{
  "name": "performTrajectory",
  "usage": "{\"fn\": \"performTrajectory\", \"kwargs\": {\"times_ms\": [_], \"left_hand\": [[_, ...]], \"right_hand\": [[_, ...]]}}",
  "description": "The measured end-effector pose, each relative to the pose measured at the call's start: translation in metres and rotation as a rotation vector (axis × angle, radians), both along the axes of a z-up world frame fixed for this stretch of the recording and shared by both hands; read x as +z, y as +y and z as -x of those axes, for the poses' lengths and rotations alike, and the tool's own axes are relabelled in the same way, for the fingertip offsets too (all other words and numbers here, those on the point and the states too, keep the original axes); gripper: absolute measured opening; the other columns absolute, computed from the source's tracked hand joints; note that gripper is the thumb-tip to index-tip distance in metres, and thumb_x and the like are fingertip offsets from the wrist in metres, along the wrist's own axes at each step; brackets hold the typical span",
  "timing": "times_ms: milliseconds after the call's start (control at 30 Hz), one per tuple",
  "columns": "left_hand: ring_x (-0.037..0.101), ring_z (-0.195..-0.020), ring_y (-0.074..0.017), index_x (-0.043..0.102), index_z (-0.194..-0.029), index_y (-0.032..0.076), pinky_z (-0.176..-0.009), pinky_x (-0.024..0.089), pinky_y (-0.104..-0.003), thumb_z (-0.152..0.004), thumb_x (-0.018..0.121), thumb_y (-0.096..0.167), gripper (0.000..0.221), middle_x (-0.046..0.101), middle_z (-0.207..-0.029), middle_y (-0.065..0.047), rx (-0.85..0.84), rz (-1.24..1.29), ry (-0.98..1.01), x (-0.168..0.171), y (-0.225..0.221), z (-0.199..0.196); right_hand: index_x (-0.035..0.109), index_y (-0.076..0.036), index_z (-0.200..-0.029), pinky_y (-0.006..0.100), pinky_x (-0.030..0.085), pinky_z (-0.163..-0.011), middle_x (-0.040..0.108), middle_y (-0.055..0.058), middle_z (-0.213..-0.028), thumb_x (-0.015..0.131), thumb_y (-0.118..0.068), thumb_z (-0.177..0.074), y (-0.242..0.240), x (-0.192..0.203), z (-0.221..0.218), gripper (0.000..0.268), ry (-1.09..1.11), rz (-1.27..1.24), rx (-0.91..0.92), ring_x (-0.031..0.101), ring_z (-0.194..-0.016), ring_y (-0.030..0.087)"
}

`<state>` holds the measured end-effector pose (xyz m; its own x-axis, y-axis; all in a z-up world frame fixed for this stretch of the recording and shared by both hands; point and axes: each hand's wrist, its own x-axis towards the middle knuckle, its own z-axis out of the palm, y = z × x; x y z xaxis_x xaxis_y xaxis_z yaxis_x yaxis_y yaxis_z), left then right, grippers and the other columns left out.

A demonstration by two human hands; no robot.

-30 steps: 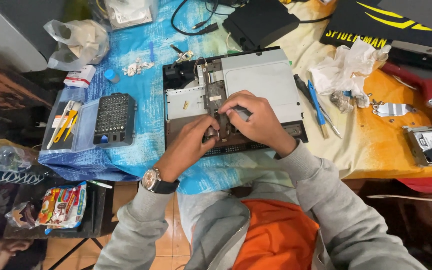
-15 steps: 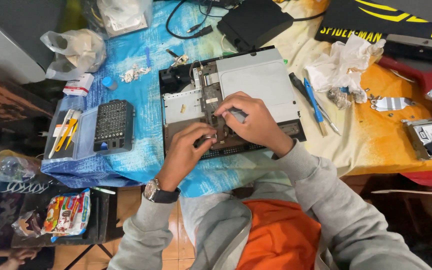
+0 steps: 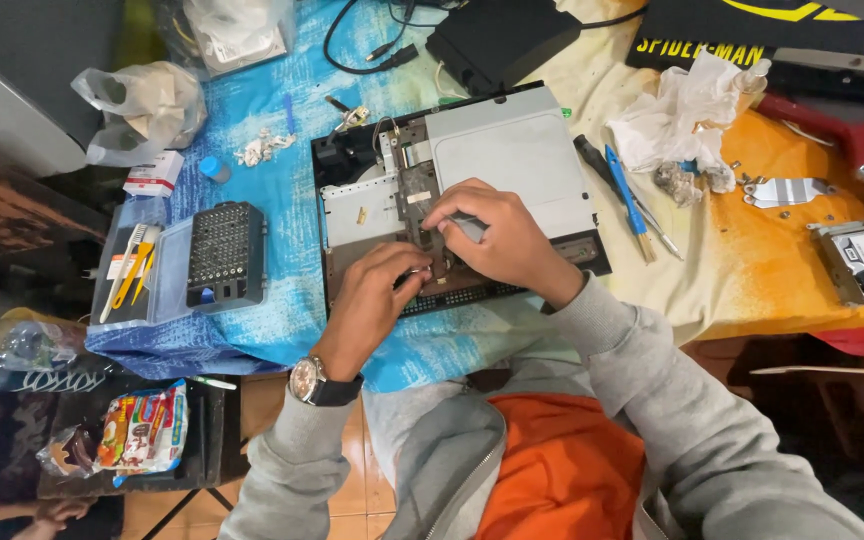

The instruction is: Installing a disc drive into a game console and connecting internal ribbon cables

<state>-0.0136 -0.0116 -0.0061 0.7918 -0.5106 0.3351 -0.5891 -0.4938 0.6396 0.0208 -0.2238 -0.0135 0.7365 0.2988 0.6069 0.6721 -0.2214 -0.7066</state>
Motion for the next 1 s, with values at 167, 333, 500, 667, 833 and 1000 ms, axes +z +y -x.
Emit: {"fn": "performTrajectory", "kwargs": {"times_ms": [167,333,500,667,833,1000], "left_hand": [[0.070,-0.100,-0.0386,0.072,-0.106,-0.002,-0.084,0.060,-0.050,-0.094,0.069,-0.005,0.012,0.072,-0.100,-0.019,0.005,-0.007,-0.019,0.004,-0.002,0.003],[0.070,-0.098,-0.0360,0.073,-0.101,-0.002,-0.083,0.060,-0.048,-0.093,0.071,-0.005,0.009,0.072,-0.098,-0.018,0.026,0.015,-0.023,-0.001,-0.005,0.004],[0.069,-0.108,-0.0405,0.070,-0.112,-0.001,-0.087,0.062,-0.053,-0.093,0.070,-0.005,0.019,0.072,-0.109,-0.020,0.021,0.051,0.059,-0.005,0.003,0.001],[0.063,-0.118,-0.0442,0.062,-0.125,-0.002,-0.093,0.059,-0.054,-0.092,0.072,-0.004,0.034,0.065,-0.123,-0.023,0.051,0.114,0.116,0.008,0.006,0.009],[0.061,-0.124,-0.0407,0.062,-0.127,0.002,-0.098,0.057,-0.054,-0.094,0.071,-0.001,0.034,0.063,-0.125,-0.017,0.069,0.130,0.058,0.003,0.023,0.013],[0.056,-0.128,-0.0347,0.067,-0.121,0.005,-0.107,0.047,-0.054,-0.098,0.055,-0.007,0.028,0.065,-0.121,-0.012,0.108,0.100,-0.079,-0.027,0.038,0.007]], "right_hand": [[0.074,-0.004,-0.098,0.046,0.057,-0.091,0.076,0.011,-0.090,0.062,0.001,-0.092,0.000,-0.001,-0.001,0.015,0.002,0.005,0.010,0.071,-0.101,0.030],[0.074,-0.005,-0.098,0.045,0.057,-0.090,0.076,0.011,-0.089,0.063,0.002,-0.091,0.001,-0.003,0.000,0.014,-0.020,0.015,0.005,0.071,-0.099,0.030],[0.073,-0.006,-0.097,0.046,0.055,-0.093,0.076,0.010,-0.099,0.061,0.001,-0.092,0.002,0.000,-0.002,0.014,-0.031,0.063,0.020,0.068,-0.108,0.031],[0.073,-0.008,-0.084,0.048,0.050,-0.097,0.071,0.009,-0.112,0.062,0.001,-0.083,0.003,-0.007,-0.004,0.014,-0.163,0.293,0.034,0.059,-0.120,0.035],[0.071,-0.014,-0.080,0.044,0.044,-0.101,0.067,0.002,-0.104,0.062,-0.011,-0.080,0.002,-0.016,-0.001,0.010,-0.386,0.594,0.025,0.058,-0.115,0.026],[0.072,-0.012,-0.083,0.045,0.044,-0.104,0.068,0.003,-0.096,0.064,-0.015,-0.081,0.000,-0.001,0.005,0.009,-0.485,0.746,0.057,0.060,-0.112,0.026]]}}
